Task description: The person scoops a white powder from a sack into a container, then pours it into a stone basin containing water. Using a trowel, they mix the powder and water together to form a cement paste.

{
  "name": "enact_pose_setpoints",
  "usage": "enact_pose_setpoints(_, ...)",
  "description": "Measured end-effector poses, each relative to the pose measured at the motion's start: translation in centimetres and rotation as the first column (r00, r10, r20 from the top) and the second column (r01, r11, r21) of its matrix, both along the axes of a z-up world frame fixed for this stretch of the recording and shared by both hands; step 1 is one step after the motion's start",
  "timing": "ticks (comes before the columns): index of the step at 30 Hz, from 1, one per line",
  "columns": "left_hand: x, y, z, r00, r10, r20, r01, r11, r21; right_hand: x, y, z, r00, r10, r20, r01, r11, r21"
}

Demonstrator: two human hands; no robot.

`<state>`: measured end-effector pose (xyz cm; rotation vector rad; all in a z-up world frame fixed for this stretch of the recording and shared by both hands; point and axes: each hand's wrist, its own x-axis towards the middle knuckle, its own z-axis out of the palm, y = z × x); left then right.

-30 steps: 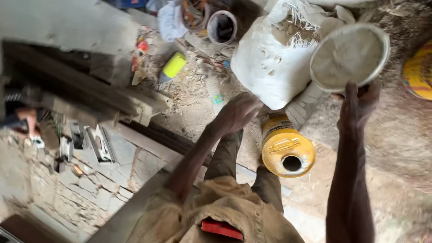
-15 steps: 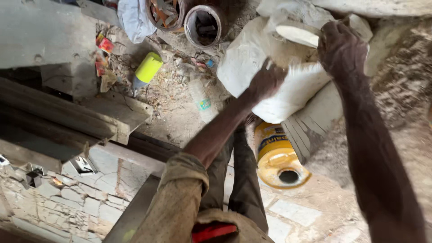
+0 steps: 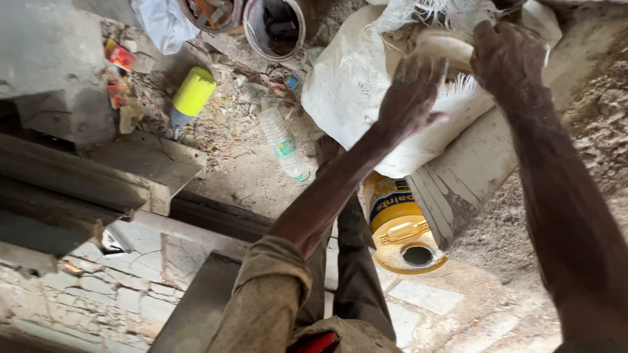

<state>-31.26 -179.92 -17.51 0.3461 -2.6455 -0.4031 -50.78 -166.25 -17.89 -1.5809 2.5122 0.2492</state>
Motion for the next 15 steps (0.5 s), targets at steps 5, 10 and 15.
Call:
enact_pose_setpoints(5, 2.7, 5.1, 0.6, 0.787, -0.441, 0.431, 0.285, 0.880, 0.379, 0.4, 0.5, 1.6, 0.995, -0.038, -0.092, 0.039, 0.999, 0.015)
enact_pose_setpoints(10, 3.4, 6.2, -0.4, 0.833, -0.419, 0.361, 0.336, 0.902, 0.270, 0.7, -0.5, 3.4, 0.948, -0.275, 0.160, 0.273, 0.961, 0.035)
enact_pose_setpoints(15, 3.4, 5.6, -0.1, 0.843, -0.421, 0.335, 0.303, 0.886, 0.352, 1.4, -3.5, 3.3, 0.537, -0.340, 0.772, 0.682, 0.713, -0.160)
